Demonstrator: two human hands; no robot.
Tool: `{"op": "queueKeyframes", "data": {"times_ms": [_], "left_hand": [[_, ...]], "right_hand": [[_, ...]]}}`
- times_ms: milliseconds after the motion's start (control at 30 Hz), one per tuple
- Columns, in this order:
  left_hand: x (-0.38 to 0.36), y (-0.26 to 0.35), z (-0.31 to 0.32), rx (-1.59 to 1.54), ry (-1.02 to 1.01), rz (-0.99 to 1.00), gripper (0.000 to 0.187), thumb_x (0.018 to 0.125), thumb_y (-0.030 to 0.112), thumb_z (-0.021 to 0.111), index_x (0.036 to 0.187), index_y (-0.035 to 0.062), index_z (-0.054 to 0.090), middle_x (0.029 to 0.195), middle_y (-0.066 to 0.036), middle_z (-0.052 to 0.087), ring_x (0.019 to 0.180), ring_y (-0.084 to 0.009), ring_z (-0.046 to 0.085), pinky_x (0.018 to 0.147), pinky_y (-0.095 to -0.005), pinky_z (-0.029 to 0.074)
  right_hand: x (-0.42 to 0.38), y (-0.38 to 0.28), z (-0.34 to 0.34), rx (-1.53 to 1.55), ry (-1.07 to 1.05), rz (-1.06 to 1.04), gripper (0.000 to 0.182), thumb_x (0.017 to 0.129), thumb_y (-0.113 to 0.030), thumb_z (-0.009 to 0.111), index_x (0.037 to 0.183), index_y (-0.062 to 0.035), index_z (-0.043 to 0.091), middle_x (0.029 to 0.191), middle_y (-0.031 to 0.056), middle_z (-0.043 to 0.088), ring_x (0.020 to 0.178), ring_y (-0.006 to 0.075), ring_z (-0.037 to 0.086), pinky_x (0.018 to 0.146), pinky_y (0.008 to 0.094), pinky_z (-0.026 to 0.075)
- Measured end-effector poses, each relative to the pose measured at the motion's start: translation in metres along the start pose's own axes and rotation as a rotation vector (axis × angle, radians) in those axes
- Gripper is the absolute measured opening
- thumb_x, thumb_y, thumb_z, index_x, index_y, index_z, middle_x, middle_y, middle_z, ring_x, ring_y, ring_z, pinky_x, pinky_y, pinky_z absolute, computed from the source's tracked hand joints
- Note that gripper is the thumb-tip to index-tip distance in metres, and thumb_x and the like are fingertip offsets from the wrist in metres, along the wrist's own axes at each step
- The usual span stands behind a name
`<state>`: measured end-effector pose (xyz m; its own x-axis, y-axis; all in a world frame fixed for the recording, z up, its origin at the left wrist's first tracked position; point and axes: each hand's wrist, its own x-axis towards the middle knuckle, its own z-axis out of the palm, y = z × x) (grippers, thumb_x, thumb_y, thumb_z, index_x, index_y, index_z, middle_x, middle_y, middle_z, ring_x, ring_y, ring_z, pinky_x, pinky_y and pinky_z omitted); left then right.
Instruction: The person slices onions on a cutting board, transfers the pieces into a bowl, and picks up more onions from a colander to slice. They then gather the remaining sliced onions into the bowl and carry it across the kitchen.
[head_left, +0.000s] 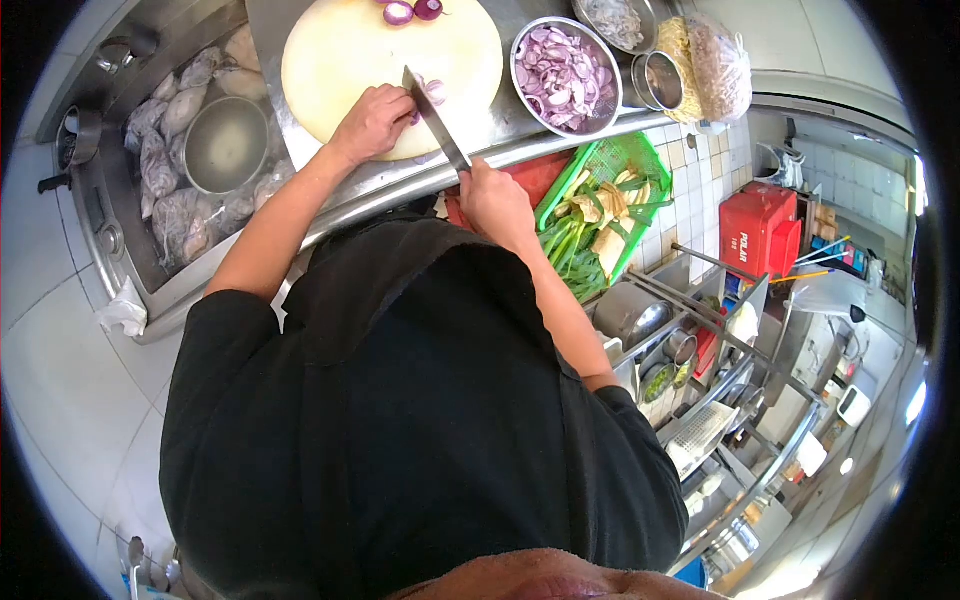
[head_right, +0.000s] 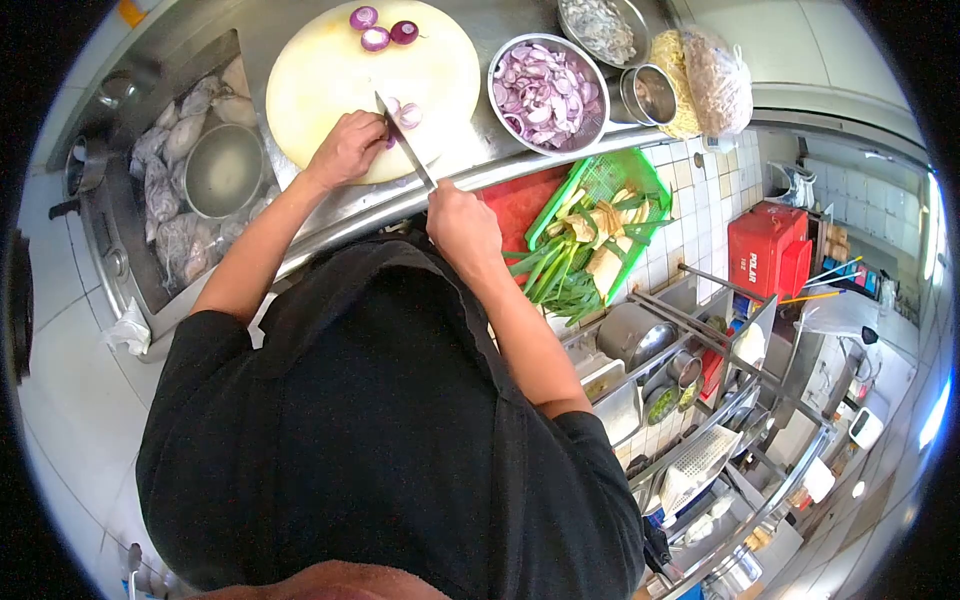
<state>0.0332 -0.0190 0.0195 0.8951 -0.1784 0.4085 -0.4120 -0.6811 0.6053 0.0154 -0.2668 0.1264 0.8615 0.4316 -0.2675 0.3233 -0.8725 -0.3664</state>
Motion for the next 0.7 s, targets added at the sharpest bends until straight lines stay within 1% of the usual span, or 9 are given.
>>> {"op": "queueKeyframes", "data": {"times_ms": [67, 100, 167, 267, 400, 467, 567, 700], "left_hand": [[-0.003, -0.002, 0.003, -0.019, -0.016, -0.012, 0.013, 0.083, 0.002, 0.07, 0.095, 0.0031, 0.067, 0.1, -0.011, 0.066, 0.096, -0.0296, 0.063, 0.084, -0.0411, 0.048], [-0.002, -0.004, 0.002, -0.024, -0.017, -0.02, 0.013, 0.083, 0.002, 0.07, 0.095, 0.0029, 0.067, 0.1, -0.011, 0.066, 0.096, -0.0297, 0.063, 0.084, -0.0412, 0.048], [-0.005, -0.003, 0.004, -0.036, 0.023, -0.028, 0.014, 0.083, 0.002, 0.071, 0.097, 0.0027, 0.067, 0.101, -0.011, 0.067, 0.097, -0.03, 0.063, 0.085, -0.0408, 0.048], [-0.006, -0.005, 0.005, -0.042, 0.049, -0.021, 0.014, 0.084, 0.003, 0.071, 0.098, 0.0027, 0.068, 0.102, -0.011, 0.067, 0.099, -0.0301, 0.064, 0.087, -0.0401, 0.048], [-0.009, -0.004, 0.009, -0.056, 0.118, -0.039, 0.013, 0.085, 0.003, 0.072, 0.098, 0.0032, 0.068, 0.104, -0.011, 0.068, 0.1, -0.0296, 0.064, 0.088, -0.0394, 0.048], [-0.009, -0.006, 0.007, -0.049, 0.097, -0.046, 0.014, 0.085, 0.003, 0.072, 0.098, 0.0031, 0.069, 0.104, -0.011, 0.068, 0.1, -0.0295, 0.065, 0.089, -0.0393, 0.048], [-0.011, -0.005, 0.011, -0.06, 0.082, -0.052, 0.014, 0.085, 0.003, 0.072, 0.098, 0.003, 0.069, 0.104, -0.011, 0.069, 0.1, -0.0298, 0.065, 0.09, -0.0393, 0.049], [-0.013, -0.007, 0.014, -0.045, 0.152, -0.058, 0.014, 0.085, 0.003, 0.073, 0.098, 0.0029, 0.07, 0.104, -0.011, 0.069, 0.1, -0.0307, 0.066, 0.091, -0.0399, 0.05]], "right_hand": [[0.006, 0.005, 0.013, -0.02, -0.025, 0.005, 0.027, 0.101, -0.026, 0.057, 0.099, 0.0001, 0.065, 0.082, 0.0303, 0.071, 0.082, 0.0488, 0.071, 0.077, 0.0585, 0.056], [0.006, 0.004, 0.007, -0.02, -0.014, 0.001, 0.026, 0.101, -0.025, 0.057, 0.098, -0.0002, 0.065, 0.082, 0.03, 0.071, 0.081, 0.0487, 0.071, 0.077, 0.0583, 0.056], [0.002, -0.003, -0.004, -0.011, -0.002, -0.003, 0.025, 0.1, -0.024, 0.057, 0.098, -0.001, 0.064, 0.082, 0.0296, 0.07, 0.081, 0.0485, 0.071, 0.075, 0.0578, 0.056], [0.005, 0.005, 0.015, 0.011, -0.004, 0.001, 0.024, 0.1, -0.024, 0.057, 0.096, -0.0014, 0.064, 0.081, 0.0292, 0.07, 0.08, 0.0483, 0.071, 0.074, 0.0574, 0.057], [0.006, -0.005, 0.003, -0.003, -0.01, -0.009, 0.025, 0.1, -0.024, 0.058, 0.094, -0.0008, 0.064, 0.08, 0.029, 0.07, 0.079, 0.0481, 0.071, 0.074, 0.0581, 0.057], [0.003, -0.007, 0.001, 0.015, 0.014, 0.005, 0.026, 0.1, -0.024, 0.058, 0.093, -0.0003, 0.064, 0.08, 0.0289, 0.07, 0.079, 0.0479, 0.071, 0.074, 0.0582, 0.057], [0.01, -0.001, 0.012, -0.03, -0.022, -0.008, 0.026, 0.1, -0.024, 0.058, 0.094, 0.0005, 0.064, 0.08, 0.029, 0.07, 0.079, 0.0479, 0.071, 0.074, 0.0582, 0.057], [0.003, -0.01, -0.007, 0.019, -0.01, -0.008, 0.028, 0.101, -0.025, 0.058, 0.094, 0.0011, 0.064, 0.08, 0.0302, 0.07, 0.08, 0.0487, 0.07, 0.075, 0.0585, 0.056]]}}
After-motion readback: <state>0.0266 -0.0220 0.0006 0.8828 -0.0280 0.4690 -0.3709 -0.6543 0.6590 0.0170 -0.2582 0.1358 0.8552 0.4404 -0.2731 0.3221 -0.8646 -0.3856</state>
